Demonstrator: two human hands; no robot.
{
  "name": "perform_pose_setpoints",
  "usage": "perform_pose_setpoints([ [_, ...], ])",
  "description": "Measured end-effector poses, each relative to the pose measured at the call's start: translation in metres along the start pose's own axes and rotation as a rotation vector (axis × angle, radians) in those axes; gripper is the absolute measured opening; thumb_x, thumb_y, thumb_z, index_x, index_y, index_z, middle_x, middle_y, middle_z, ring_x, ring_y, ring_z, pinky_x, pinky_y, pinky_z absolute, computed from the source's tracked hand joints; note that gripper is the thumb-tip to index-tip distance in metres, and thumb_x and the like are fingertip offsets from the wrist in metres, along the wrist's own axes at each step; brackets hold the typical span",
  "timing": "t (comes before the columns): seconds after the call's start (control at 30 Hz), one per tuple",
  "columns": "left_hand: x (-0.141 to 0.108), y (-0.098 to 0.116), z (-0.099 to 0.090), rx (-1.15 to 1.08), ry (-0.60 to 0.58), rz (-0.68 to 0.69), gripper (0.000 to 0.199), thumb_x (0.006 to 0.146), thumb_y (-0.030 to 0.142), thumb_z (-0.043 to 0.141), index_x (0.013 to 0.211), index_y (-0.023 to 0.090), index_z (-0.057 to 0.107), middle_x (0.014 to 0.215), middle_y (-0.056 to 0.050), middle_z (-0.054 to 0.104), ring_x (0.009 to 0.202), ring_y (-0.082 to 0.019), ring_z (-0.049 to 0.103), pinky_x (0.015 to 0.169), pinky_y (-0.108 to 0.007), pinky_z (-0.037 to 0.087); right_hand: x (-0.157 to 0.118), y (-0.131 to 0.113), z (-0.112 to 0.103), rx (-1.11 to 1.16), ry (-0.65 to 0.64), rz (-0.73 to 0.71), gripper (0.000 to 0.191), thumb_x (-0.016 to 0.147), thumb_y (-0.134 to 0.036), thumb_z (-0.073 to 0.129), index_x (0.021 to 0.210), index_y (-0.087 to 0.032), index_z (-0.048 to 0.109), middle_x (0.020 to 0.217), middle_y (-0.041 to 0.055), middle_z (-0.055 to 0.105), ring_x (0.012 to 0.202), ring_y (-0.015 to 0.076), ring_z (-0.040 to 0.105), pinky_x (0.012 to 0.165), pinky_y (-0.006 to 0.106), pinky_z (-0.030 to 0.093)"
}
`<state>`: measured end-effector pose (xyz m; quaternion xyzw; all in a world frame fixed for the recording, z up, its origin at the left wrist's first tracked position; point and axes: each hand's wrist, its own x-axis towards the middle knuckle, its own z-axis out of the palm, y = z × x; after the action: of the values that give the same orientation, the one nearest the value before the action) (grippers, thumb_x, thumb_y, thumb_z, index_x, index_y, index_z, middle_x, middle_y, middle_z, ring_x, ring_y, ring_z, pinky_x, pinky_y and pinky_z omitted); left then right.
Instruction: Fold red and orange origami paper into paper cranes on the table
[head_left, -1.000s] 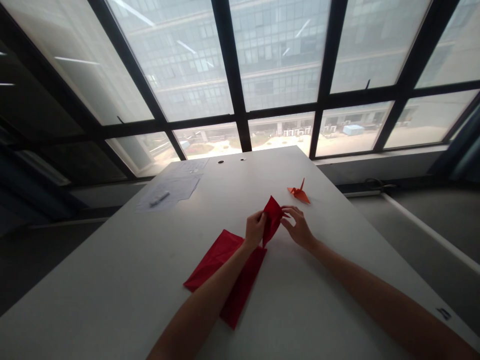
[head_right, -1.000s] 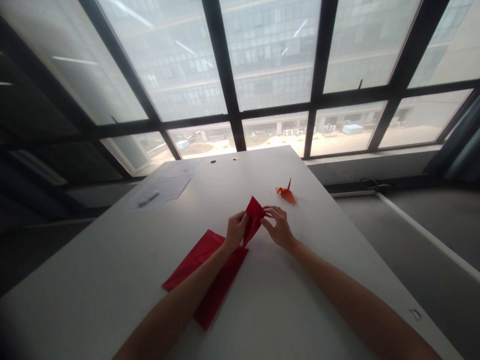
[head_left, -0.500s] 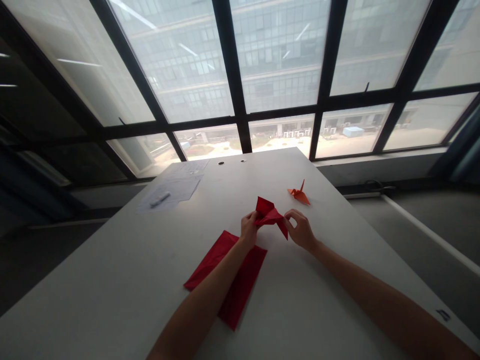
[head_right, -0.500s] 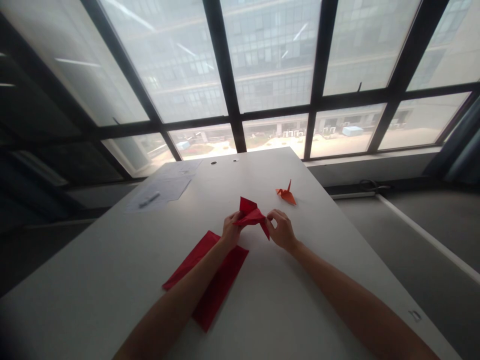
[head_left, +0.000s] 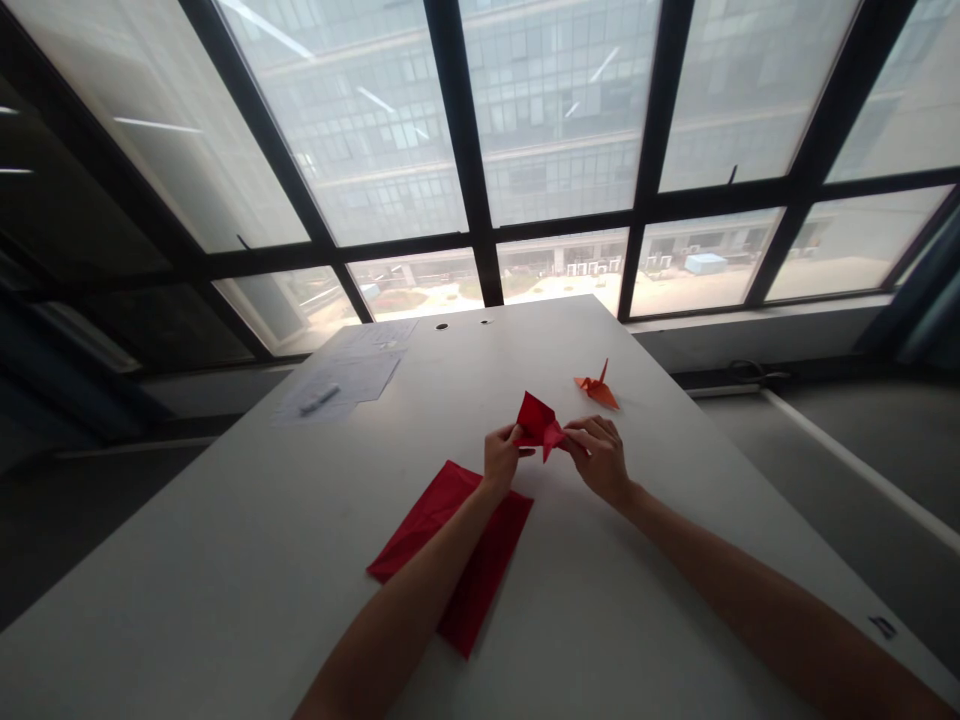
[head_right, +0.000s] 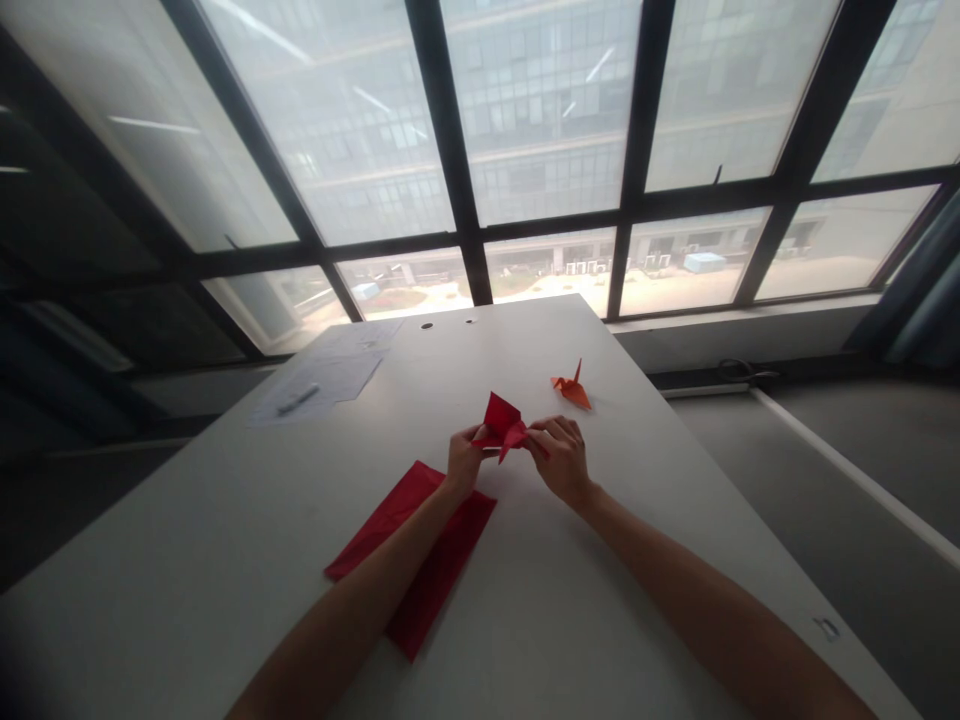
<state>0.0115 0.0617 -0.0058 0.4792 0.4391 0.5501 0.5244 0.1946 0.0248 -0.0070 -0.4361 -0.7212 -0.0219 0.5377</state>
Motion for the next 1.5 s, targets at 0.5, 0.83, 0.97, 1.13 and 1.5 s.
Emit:
perform_pose_setpoints([
  [0.5,0.004,-0.002,-0.002,-0.133,-0.052,-0.048,0.048,0.079,0.037,0.07,0.123,0.02,0.057,0.119,-0.012,0.063,0.097,-0.021,0.065,0.082,-0.035,0.054,0.001,0.016,0.01,0.432,0.205,0.517,0.03,0.09,-0.044,0.055,0.087,-0.017,0.067,0.081,0.0053,0.068,0.072,0.0197,0.062,0.066,0.033,0.053],
  [0.83,0.002,0.005,-0.001,0.237,-0.079,0.32,0.019,0.073,0.034,0.076,0.079,0.016,0.073,0.108,-0.009,0.06,0.09,-0.019,0.06,0.076,-0.03,0.052,0.001,0.012,0.009,0.444,0.066,0.523,0.036,0.086,-0.049,0.059,0.079,-0.016,0.072,0.079,0.0066,0.068,0.075,0.0204,0.062,0.067,0.031,0.051],
  [0.97,0.001,0.008,-0.003,0.135,-0.147,0.289,0.021,0.072,0.035,0.077,0.081,0.016,0.074,0.104,-0.008,0.063,0.085,-0.017,0.062,0.075,-0.029,0.052,0.003,0.023,0.011,0.544,0.137,0.745,0.044,0.078,-0.057,0.063,0.075,-0.014,0.072,0.073,0.0069,0.07,0.069,0.0211,0.063,0.063,0.032,0.051],
  [1.13,-0.001,0.011,-0.003,0.202,-0.195,0.449,0.016,0.071,0.03,0.08,0.081,0.019,0.075,0.102,-0.008,0.065,0.096,-0.021,0.06,0.087,-0.036,0.049,0.009,0.028,0.007,0.77,0.103,0.952,0.041,0.07,-0.055,0.072,0.073,-0.014,0.069,0.072,0.0068,0.069,0.066,0.0189,0.064,0.06,0.031,0.053],
  [1.5,-0.009,0.018,0.0,0.355,-0.316,0.653,0.013,0.08,0.03,0.074,0.088,0.02,0.073,0.115,-0.013,0.066,0.116,-0.027,0.054,0.099,-0.045,0.045,0.013,0.031,-0.004,0.826,-0.142,0.972,0.031,0.065,-0.04,0.079,0.078,-0.013,0.071,0.07,0.0069,0.072,0.059,0.0188,0.066,0.05,0.027,0.05],
])
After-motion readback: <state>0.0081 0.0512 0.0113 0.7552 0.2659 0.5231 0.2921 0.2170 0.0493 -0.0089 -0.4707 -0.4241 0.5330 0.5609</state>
